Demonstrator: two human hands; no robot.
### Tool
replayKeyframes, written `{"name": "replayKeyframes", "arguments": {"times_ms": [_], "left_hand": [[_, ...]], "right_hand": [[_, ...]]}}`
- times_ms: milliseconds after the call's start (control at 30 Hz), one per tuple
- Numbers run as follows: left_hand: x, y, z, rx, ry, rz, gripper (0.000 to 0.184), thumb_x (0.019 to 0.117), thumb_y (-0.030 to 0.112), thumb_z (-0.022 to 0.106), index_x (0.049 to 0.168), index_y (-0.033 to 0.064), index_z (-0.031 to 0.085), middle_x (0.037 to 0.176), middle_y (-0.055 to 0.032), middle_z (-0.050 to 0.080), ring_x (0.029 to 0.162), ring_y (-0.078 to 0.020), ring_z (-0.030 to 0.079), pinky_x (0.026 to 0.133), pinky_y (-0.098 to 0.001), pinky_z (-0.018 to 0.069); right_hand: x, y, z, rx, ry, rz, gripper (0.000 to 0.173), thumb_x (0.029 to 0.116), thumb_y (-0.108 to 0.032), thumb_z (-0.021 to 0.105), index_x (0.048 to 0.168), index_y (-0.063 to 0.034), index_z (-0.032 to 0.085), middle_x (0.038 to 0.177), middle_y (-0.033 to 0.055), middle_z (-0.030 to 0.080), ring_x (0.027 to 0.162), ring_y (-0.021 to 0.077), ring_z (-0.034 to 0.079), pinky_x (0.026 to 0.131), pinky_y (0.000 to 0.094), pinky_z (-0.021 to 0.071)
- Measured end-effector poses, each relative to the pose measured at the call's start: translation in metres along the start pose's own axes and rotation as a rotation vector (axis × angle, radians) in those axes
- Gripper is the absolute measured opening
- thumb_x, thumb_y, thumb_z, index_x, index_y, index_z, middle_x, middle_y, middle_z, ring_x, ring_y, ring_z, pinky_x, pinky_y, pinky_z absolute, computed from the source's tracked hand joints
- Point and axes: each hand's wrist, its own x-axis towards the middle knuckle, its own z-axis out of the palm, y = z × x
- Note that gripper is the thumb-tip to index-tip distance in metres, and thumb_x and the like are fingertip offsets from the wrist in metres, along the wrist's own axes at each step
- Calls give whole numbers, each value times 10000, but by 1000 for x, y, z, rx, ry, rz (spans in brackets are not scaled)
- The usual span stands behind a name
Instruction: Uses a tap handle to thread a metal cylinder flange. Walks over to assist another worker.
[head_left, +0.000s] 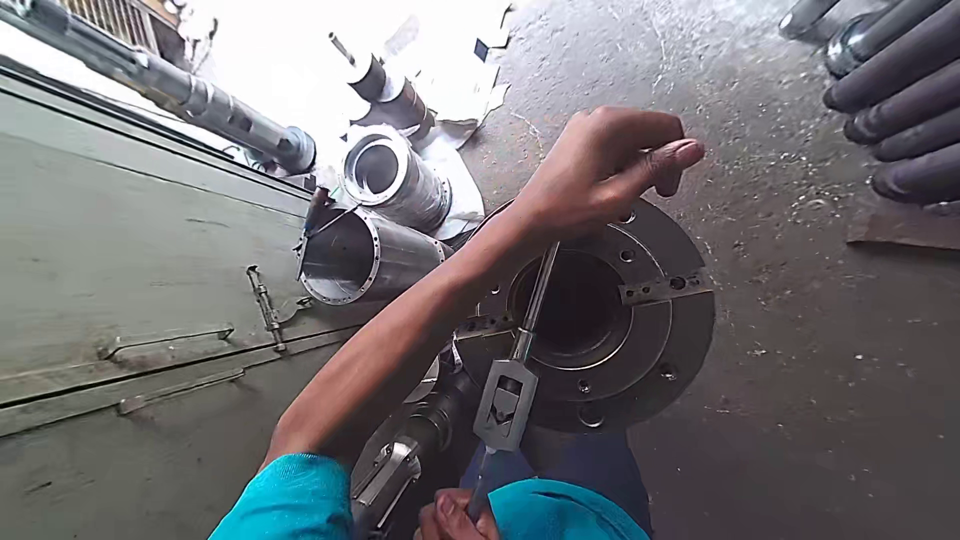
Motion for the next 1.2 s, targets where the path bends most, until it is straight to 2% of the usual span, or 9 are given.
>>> {"name": "replayKeyframes", "arguments": {"times_ms": [200,600,767,833,900,967,1033,1100,1200], "left_hand": [[-28,15,-36,549,-177,-166,452,1024,407,549,695,98,582,599,9,517,572,-127,533,589,-386,424],[-47,11,-40,536,-26,-260,500,935,528,670,651,131,559,558,15,498,546,-165,509,572,-437,402],[-188,47,-90,706,386,-429,444,991,377,670,747,10,608,601,-80,564,527,-177,549,535,-397,470],[-254,72,-80,809,544,-505,468,1013,362,638,724,-3,585,573,-77,526,485,-146,500,482,-346,434],[-299,97,-57,873,617,-618,485,1039,344,572,718,-18,607,572,-80,547,489,-111,519,484,-297,429],[-322,123,-29,949,574,-794,530,1075,387,445,757,25,666,595,-83,620,498,-168,598,468,-374,450],[-336,160,8,988,493,-985,599,1078,418,328,828,54,732,625,-111,669,518,-279,656,450,-504,467],[-349,192,56,973,438,-1037,604,1060,428,301,794,87,723,599,-88,655,505,-269,653,428,-483,466],[-358,234,122,773,339,-1034,609,1085,455,277,858,80,700,591,-50,609,497,-192,620,420,-392,469]], "right_hand": [[-13,-63,-7,-300,-1,493,466,1079,-287,359,622,-227,424,484,-109,348,368,-2,320,360,174,292],[-16,-73,-1,-523,143,591,428,1075,-248,395,652,-213,453,487,-104,354,372,-2,316,365,174,276],[-15,-195,16,-1513,111,834,437,1059,-402,512,775,-77,579,572,5,456,485,142,457,477,352,393],[-16,-224,29,-2026,171,585,511,983,-539,574,738,-92,598,588,40,488,542,212,517,518,448,415],[-17,-232,19,-2394,217,-150,644,946,-681,483,667,-108,574,519,41,487,463,220,535,411,443,414],[4,-240,10,-2541,195,-817,638,1043,-560,360,647,-89,528,536,65,493,473,234,522,419,417,383],[41,-255,17,-2550,90,-1193,569,1054,-408,354,657,-45,539,580,124,546,540,306,555,491,456,403],[91,-273,35,-2508,-155,-1242,506,1049,-333,355,699,-35,565,628,138,581,602,331,597,520,478,439],[148,-277,61,-2562,-590,-886,479,1034,-392,374,730,-80,575,651,89,568,626,295,611,510,463,443]]}}
